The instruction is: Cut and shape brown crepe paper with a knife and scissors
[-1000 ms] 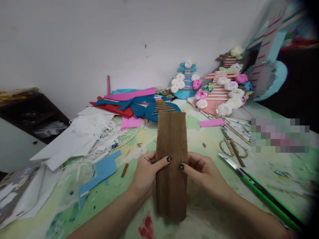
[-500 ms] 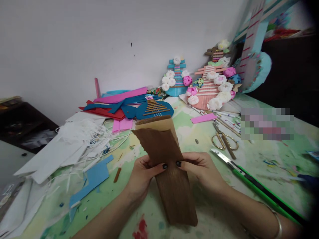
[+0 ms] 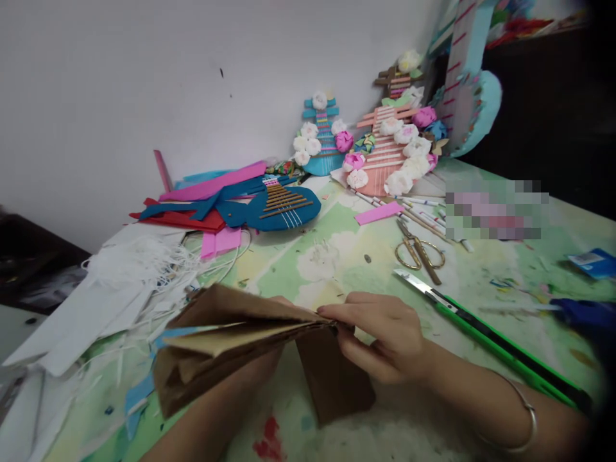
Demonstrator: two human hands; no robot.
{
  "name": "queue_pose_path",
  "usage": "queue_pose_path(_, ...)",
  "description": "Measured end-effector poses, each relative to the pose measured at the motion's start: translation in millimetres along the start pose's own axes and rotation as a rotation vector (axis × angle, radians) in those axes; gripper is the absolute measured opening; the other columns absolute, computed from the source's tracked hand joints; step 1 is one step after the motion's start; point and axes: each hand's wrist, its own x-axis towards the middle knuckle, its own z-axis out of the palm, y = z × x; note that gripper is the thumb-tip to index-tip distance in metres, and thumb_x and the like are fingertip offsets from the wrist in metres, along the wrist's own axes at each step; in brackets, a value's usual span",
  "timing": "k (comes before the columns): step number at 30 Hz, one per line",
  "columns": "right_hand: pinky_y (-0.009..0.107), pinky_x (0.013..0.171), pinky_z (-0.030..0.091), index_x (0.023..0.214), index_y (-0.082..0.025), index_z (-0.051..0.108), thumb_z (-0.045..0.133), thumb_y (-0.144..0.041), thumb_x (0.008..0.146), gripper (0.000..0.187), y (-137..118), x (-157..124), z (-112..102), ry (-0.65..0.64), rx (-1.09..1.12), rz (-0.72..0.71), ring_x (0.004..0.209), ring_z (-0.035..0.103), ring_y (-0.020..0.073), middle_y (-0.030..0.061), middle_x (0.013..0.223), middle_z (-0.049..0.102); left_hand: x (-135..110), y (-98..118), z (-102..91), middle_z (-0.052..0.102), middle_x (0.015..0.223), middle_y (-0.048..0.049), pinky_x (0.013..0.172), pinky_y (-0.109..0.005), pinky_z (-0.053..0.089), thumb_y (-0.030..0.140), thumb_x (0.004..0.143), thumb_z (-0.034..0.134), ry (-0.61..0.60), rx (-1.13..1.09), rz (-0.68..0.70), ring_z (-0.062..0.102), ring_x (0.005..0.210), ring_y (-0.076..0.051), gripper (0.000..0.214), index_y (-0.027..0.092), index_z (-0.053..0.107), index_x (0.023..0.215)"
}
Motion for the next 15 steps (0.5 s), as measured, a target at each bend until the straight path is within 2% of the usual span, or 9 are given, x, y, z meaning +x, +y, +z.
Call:
queue_pose_path(5,0.026,0.049,0.041,0.118,-0.017,0.051,0.045,-0.007,0.081,0.039,-4,-1,-1,-0.052,-0.036,-0.038,0.055,0.050,0.0147,0.0024,0.066,0.061,-1,6,1.6,0.073,0.081,-0.0016,0.071,-0.033,0.053,0.045,0.062,0.082,-0.204,-0.204,0.142,0.067,0.070,-0.020,0.027,0.025,0.072,0.077)
queue_pose_path(8,0.027,0.050,0.041,0.122,-0.015,0.047,0.047,-0.006,0.080,0.042,-6,-2,-2,-0.069,-0.067,-0.094,0.056,0.050,0.0154,0.0029,0.067,0.062,0,8,0.8,0.074,0.083,-0.0008,0.069,-0.030,0.053,0.046,0.058,0.084,-0.259,-0.226,0.168,0.068,0.070,-0.018,0.033,0.026,0.073,0.081)
queue_pose_path(10,0.028,0.053,0.044,0.120,-0.013,0.046,0.049,-0.006,0.081,0.040,-6,-2,-2,-0.062,-0.061,-0.084,0.061,0.052,0.0163,0.0053,0.072,0.064,0,8,-0.1,0.075,0.083,-0.0005,0.068,-0.029,0.053,0.045,0.059,0.084,-0.272,-0.238,0.173,0.068,0.070,-0.018,0.031,0.026,0.073,0.081)
queue_pose_path(12,0.028,0.057,0.046,0.114,-0.013,0.049,0.048,-0.008,0.082,0.032,-6,-1,-3,-0.062,-0.019,-0.013,0.065,0.053,0.0162,0.0064,0.076,0.065,1,9,0.6,0.075,0.082,-0.0016,0.068,-0.029,0.053,0.047,0.061,0.083,-0.260,-0.249,0.152,0.069,0.072,-0.019,0.029,0.026,0.073,0.079)
queue_pose_path(15,0.025,0.058,0.045,0.098,-0.017,0.055,0.047,-0.011,0.085,0.017,-6,1,-4,-0.079,0.086,0.137,0.063,0.053,0.0133,0.0029,0.071,0.062,1,13,7.0,0.074,0.072,-0.0008,0.065,-0.028,0.053,0.040,0.058,0.086,-0.146,-0.217,0.087,0.068,0.067,-0.018,0.025,0.024,0.072,0.070)
